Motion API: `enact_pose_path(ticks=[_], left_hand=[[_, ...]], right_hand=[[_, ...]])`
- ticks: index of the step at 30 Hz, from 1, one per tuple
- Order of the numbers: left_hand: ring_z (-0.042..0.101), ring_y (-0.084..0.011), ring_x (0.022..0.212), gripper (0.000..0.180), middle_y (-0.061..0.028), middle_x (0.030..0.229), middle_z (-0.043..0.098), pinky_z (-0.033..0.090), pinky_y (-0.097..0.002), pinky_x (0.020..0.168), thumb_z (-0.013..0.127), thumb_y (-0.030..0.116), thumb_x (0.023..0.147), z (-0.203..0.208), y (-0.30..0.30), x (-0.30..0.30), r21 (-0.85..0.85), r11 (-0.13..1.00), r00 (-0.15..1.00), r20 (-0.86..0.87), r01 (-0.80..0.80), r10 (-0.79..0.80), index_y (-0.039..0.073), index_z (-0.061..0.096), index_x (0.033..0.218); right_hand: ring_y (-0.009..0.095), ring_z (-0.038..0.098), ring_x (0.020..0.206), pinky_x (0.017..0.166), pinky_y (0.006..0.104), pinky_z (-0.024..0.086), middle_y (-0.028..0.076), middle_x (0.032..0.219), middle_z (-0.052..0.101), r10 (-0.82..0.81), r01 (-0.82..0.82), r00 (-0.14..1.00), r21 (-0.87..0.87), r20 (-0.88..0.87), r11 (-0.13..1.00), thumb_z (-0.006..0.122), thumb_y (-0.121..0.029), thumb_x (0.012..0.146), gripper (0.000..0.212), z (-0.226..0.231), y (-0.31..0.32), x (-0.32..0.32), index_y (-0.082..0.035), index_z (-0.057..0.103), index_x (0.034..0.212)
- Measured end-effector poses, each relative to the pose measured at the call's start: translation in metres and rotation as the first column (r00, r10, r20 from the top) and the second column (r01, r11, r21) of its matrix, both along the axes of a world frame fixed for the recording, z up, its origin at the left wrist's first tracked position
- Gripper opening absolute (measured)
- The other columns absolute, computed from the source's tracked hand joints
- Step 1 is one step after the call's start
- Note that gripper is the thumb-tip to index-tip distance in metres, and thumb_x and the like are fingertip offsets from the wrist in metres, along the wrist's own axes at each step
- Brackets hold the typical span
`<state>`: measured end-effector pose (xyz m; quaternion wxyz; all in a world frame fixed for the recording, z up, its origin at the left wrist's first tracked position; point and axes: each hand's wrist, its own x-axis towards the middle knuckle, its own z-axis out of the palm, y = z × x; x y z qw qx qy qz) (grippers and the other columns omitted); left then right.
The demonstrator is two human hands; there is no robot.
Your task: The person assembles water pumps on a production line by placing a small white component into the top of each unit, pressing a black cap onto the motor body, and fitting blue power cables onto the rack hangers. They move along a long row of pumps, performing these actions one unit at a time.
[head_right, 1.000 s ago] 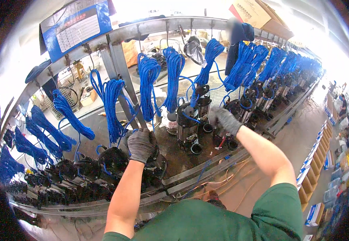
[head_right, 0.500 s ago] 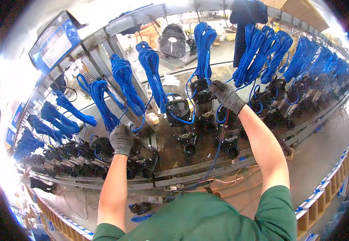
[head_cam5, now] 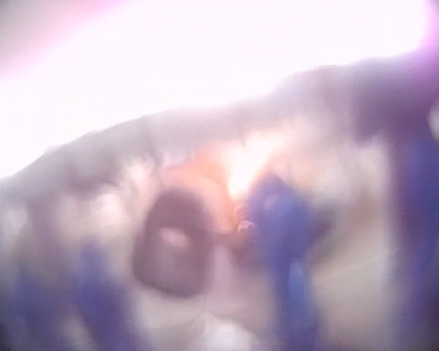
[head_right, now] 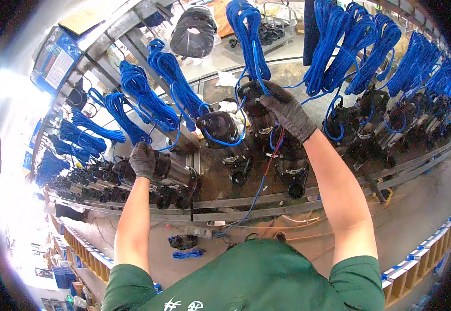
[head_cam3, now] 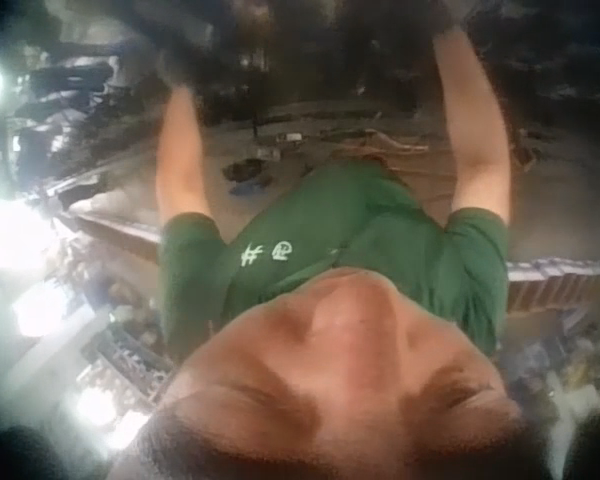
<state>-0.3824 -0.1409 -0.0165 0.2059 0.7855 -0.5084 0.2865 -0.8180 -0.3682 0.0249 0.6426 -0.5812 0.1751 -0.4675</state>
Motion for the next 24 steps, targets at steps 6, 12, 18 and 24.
enact_pose_path(ticks=[6, 12, 18, 24], left_hand=[[0.062, -0.0403, 0.078, 0.015, -0.0170, 0.081, 0.062, 0.048, -0.0515, 0.069, 0.060, 0.021, 0.089, -0.001, 0.001, 0.006, -0.010, 1.000, 1.000, 0.025, 0.004, -0.004, 0.007, 0.060, 0.082], [0.061, -0.0408, 0.077, 0.014, -0.0170, 0.082, 0.062, 0.048, -0.0519, 0.068, 0.060, 0.021, 0.089, -0.007, 0.000, 0.004, -0.007, 1.000, 0.999, 0.035, 0.027, -0.027, 0.008, 0.060, 0.085], [0.063, -0.0367, 0.083, 0.011, -0.0140, 0.088, 0.064, 0.050, -0.0484, 0.073, 0.060, 0.016, 0.086, 0.013, -0.005, -0.027, 0.194, 0.928, 0.913, 0.203, 0.318, -0.355, 0.011, 0.064, 0.095], [0.062, -0.0293, 0.098, 0.023, -0.0056, 0.109, 0.065, 0.052, -0.0416, 0.085, 0.067, 0.024, 0.080, 0.003, -0.061, -0.117, 0.538, 0.612, 0.598, 0.230, 0.580, -0.768, 0.020, 0.067, 0.103]], right_hand=[[0.004, 0.048, 0.053, 0.048, 0.0203, 0.035, -0.001, 0.073, 0.062, 0.052, -0.052, 0.999, 0.088, 0.006, 0.995, 0.070, -0.015, 0.087, 0.016, -0.018, -0.027, -0.009, -0.003, 0.068, 0.096], [0.008, 0.058, 0.067, 0.060, 0.0239, 0.046, 0.000, 0.084, 0.067, 0.050, -0.048, 0.998, 0.043, -0.047, 0.998, 0.075, -0.019, 0.088, 0.020, -0.027, -0.031, -0.008, -0.006, 0.068, 0.102], [0.004, 0.049, 0.059, 0.051, 0.0207, 0.035, -0.003, 0.077, 0.062, -0.011, 0.013, 0.998, 0.025, -0.060, 1.000, 0.071, -0.021, 0.090, 0.018, -0.023, -0.022, -0.003, -0.008, 0.067, 0.102], [0.005, 0.050, 0.059, 0.051, 0.0224, 0.036, -0.005, 0.073, 0.058, -0.071, 0.051, 0.990, -0.162, -0.120, 0.985, 0.071, -0.025, 0.090, 0.018, -0.026, -0.030, 0.004, -0.009, 0.066, 0.094]])
